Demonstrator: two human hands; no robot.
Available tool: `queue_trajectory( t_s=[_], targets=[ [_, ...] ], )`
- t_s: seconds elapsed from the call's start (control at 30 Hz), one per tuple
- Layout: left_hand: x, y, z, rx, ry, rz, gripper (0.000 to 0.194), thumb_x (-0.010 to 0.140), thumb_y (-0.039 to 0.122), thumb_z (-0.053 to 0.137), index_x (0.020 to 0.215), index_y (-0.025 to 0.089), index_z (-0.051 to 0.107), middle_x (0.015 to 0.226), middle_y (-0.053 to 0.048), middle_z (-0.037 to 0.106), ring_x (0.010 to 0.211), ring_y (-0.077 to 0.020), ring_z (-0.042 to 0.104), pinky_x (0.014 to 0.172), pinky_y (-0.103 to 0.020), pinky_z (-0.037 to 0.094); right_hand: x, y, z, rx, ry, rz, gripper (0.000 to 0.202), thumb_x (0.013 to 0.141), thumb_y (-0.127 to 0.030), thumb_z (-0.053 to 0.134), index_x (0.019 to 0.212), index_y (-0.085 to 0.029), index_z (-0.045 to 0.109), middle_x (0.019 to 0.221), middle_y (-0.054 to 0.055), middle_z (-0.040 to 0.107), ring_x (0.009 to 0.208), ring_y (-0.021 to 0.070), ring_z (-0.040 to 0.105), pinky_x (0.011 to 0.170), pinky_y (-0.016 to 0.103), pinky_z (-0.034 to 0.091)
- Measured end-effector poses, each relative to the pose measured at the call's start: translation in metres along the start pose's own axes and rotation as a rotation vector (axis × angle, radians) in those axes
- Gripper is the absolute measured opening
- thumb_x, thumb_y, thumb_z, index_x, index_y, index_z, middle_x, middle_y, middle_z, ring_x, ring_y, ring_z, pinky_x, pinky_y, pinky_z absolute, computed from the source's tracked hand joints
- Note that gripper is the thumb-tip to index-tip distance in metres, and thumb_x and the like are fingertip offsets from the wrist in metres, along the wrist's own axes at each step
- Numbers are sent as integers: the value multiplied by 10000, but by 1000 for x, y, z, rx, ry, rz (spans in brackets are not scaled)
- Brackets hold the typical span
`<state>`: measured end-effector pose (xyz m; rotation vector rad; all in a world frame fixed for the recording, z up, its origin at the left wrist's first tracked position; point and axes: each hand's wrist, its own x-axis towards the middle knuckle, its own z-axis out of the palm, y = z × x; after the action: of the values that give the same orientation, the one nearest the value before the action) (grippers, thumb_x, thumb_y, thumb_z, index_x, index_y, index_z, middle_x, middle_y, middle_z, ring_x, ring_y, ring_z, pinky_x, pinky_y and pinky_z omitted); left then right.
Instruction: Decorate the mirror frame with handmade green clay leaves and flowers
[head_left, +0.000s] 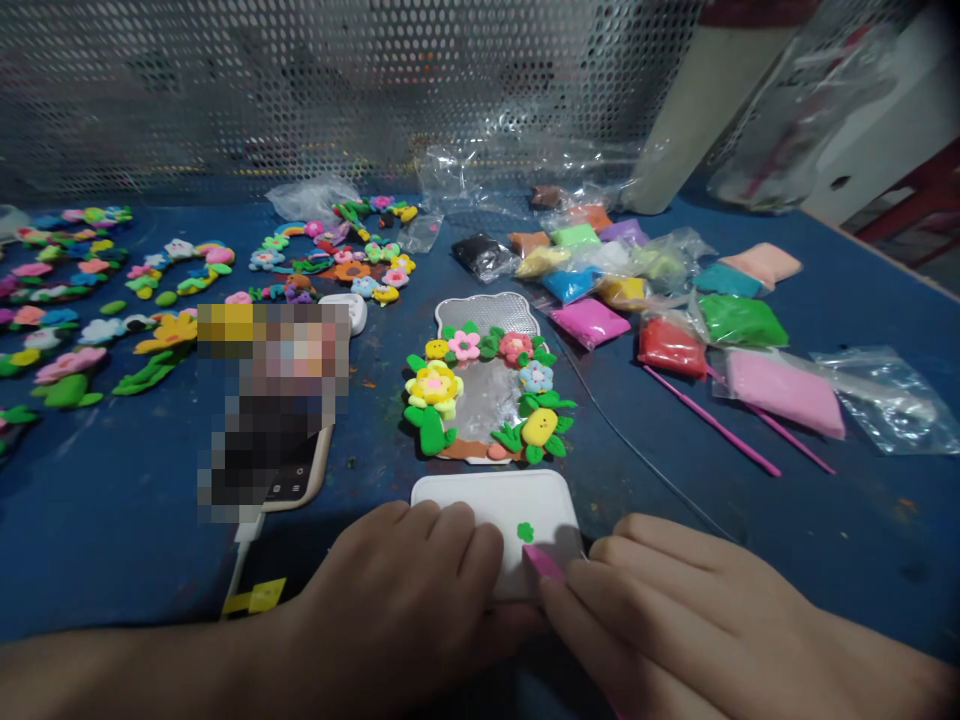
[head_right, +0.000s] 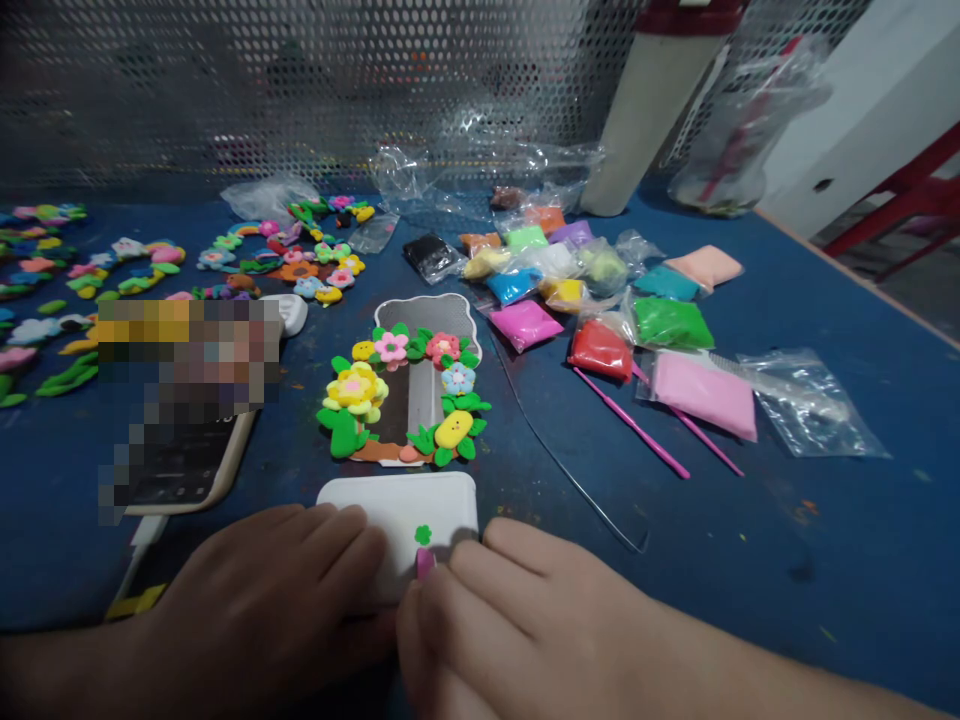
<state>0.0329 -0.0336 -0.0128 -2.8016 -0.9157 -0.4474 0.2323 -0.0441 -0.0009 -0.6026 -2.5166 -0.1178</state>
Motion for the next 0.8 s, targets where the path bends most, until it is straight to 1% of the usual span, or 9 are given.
queue_trajectory(
  t_s=[0.13, 0.23, 0.3, 0.43, 0.5, 0.57, 0.67, 0.73, 0.8],
  targets=[
    [1, 0, 1, 7, 6, -5, 369, 968, 328, 229, 643, 227, 371, 481, 43, 466, 397, -145, 424, 427, -301, 230, 0, 0, 3, 16, 7, 26, 502, 964, -153, 235, 566, -198, 539, 564, 8, 610, 480, 138, 508, 479, 316, 363],
    [1, 0, 0, -6, 4, -7, 367, 968, 326, 229, 642, 226, 364, 479, 43, 465, 388, -142, 423, 421, -296, 242, -2, 1, 6, 17, 18, 38, 416, 919, -81, 300, 623, -190, 572, 599, 10, 628, 502, 142, 523, 501, 315, 373],
    [1, 0, 0, -8, 10, 1, 371, 969, 338, 227, 643, 226, 367, 481, 41, 468, 386, -144, 424, 414, -298, 244, -3, 2, 6, 9, 28, 39, 408, 924, -91, 297, 667, -190, 597, 614, 12, 635, 512, 145, 529, 516, 315, 385],
    [-1, 0, 0, -4, -14, 3, 374, 966, 362, 237, 649, 227, 382, 493, 38, 476, 398, -153, 440, 408, -306, 259, -7, 1, 0, 44, -23, 7, 485, 973, -240, 220, 685, -206, 609, 561, 3, 603, 478, 146, 509, 486, 318, 390],
    [-1, 0, 1, -8, -17, -11, 380, 964, 371, 236, 647, 227, 389, 497, 35, 482, 405, -157, 451, 407, -309, 268, -8, 0, -2, 114, -21, 60, 466, 968, -217, 216, 724, -202, 613, 543, -1, 583, 471, 145, 509, 470, 313, 394],
    [0, 0, 1, -16, -17, -23, 391, 962, 379, 233, 643, 225, 398, 499, 31, 486, 411, -161, 462, 407, -310, 275, -8, 1, -4, 220, 8, 200, 362, 936, -150, 279, 801, -187, 613, 583, 6, 593, 514, 142, 540, 490, 293, 419],
    [0, 0, 0, -28, -39, -29, 428, 958, 415, 213, 629, 223, 407, 498, 26, 492, 402, -157, 460, 402, -305, 275, -5, 7, -6, 449, 9, 518, 189, 877, -121, 415, 851, -182, 592, 696, 18, 620, 632, 131, 586, 571, 250, 472],
    [0, 0, -1, -34, -51, -25, 441, 954, 432, 211, 623, 222, 411, 495, 26, 494, 394, -152, 457, 397, -300, 272, -2, 11, -5, 600, -1, 752, 110, 865, -159, 476, 821, -193, 570, 747, 15, 625, 667, 126, 596, 582, 228, 485],
    [0, 0, -2, -39, -57, -18, 422, 953, 418, 234, 627, 222, 417, 498, 28, 496, 399, -152, 465, 399, -297, 277, 1, 15, -4, 714, -27, 931, 81, 869, -236, 501, 820, -197, 553, 769, 14, 625, 656, 128, 590, 539, 220, 474]
  ],
)
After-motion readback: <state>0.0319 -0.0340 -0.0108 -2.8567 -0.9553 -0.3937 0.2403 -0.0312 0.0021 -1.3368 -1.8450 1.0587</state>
